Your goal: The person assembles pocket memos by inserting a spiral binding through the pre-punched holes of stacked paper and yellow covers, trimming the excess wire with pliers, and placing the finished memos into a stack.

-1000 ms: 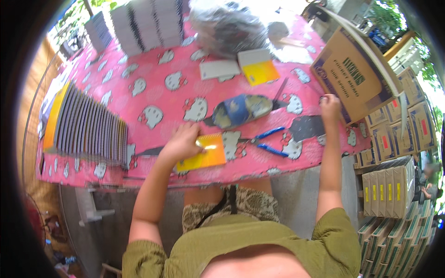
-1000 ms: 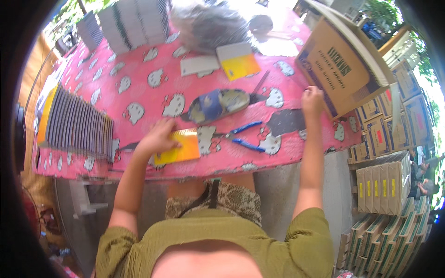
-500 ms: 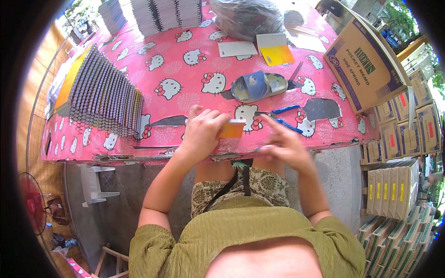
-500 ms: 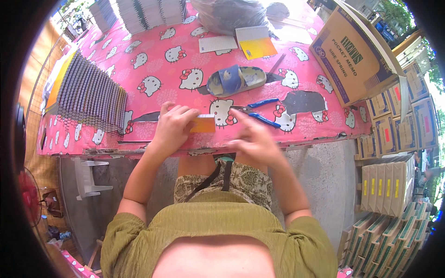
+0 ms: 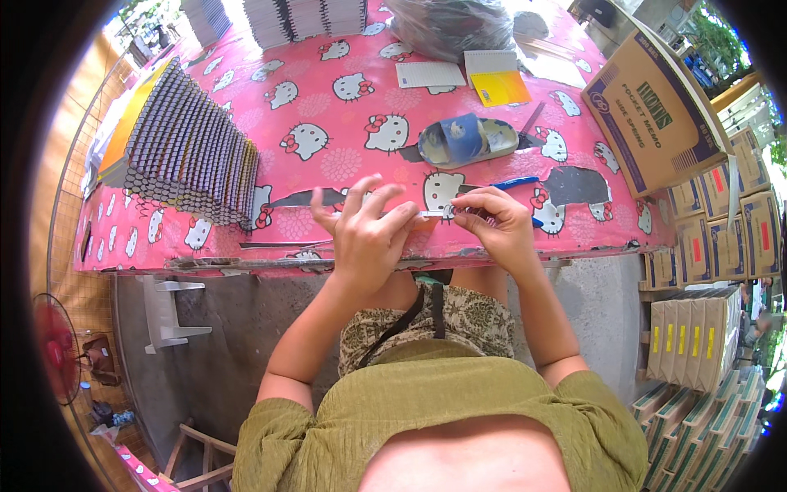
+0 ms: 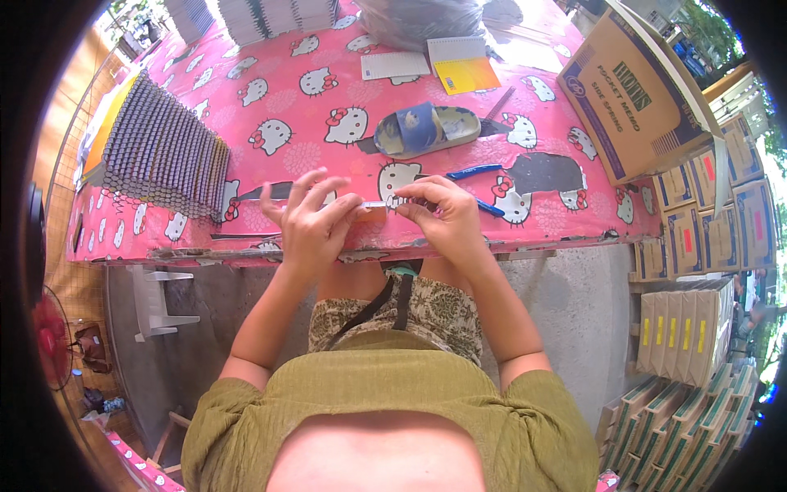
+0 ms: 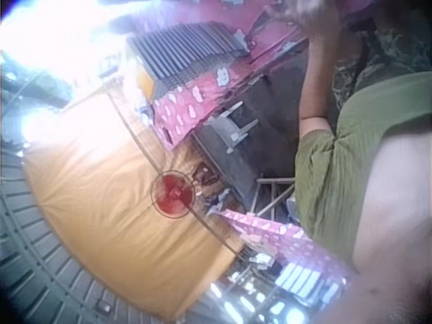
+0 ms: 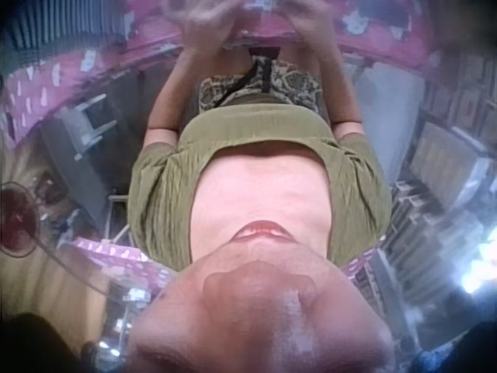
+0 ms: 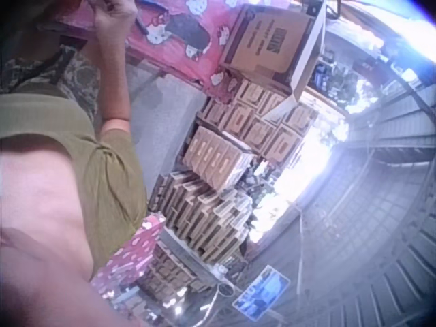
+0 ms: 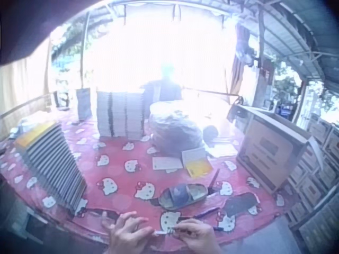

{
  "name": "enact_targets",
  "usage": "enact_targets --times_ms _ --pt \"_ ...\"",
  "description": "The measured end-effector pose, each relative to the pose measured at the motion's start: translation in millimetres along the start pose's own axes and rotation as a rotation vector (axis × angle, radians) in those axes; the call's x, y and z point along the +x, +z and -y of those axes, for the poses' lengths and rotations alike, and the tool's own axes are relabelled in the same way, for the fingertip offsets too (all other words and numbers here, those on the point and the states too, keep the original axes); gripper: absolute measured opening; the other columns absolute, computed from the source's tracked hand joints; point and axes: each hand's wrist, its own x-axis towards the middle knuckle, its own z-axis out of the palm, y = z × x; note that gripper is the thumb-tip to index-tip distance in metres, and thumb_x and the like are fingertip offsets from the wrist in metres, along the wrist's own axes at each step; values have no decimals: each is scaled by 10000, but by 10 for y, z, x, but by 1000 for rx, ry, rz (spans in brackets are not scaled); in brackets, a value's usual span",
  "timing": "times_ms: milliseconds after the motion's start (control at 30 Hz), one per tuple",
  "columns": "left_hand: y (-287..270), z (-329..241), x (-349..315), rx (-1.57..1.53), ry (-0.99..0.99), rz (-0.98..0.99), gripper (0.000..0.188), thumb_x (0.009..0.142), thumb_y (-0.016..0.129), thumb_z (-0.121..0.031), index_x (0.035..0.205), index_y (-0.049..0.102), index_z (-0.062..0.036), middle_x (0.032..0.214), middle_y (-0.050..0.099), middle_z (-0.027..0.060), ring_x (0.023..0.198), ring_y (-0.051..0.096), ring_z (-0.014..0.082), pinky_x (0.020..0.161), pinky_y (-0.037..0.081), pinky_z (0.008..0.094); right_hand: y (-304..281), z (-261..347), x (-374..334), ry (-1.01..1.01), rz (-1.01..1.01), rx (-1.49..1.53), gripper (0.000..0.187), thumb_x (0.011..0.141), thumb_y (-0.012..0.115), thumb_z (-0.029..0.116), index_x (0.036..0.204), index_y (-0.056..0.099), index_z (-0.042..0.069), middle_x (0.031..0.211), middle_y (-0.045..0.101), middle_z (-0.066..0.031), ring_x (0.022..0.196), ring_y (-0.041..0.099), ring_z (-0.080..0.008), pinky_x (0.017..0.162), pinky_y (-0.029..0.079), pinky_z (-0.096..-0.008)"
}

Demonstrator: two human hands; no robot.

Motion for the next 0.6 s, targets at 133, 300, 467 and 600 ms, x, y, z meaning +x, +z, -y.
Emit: enact_targets --times_ms 133,300,467,600 --pt "26 -151 -75 29 -197 -35 118 774 709 -303 870 741 -242 1172 609 -27 1192 460 230 1033 100 571 -16 -14 21 -67 -29 -65 193 749 714 -18 937 693 16 925 640 -52 780 576 -96 652 454 -229" --pt "111 -64 -144 -163 -210 -37 125 772 705 -300 855 722 -209 1015 644 -15 1090 516 234 1011 175 517 -1 -9 79 -108 97 -77 163 767 693 -8 929 685 12 905 636 -57 770 577 -111 662 456 -243" --pt "92 -64 -138 -211 -202 -53 156 760 717 -280 856 695 -159 846 653 -8 937 553 203 918 259 440 -64 86 157 58 310 -62 170 785 668 47 953 653 28 855 617 -112 753 605 -220 692 478 -318" --pt "106 -18 -145 -250 -205 -34 197 717 745 -245 870 681 -138 840 655 -10 891 554 182 868 286 400 26 151 81 -83 172 -226 138 817 654 46 932 599 -7 812 576 -88 753 571 -201 673 468 -312"
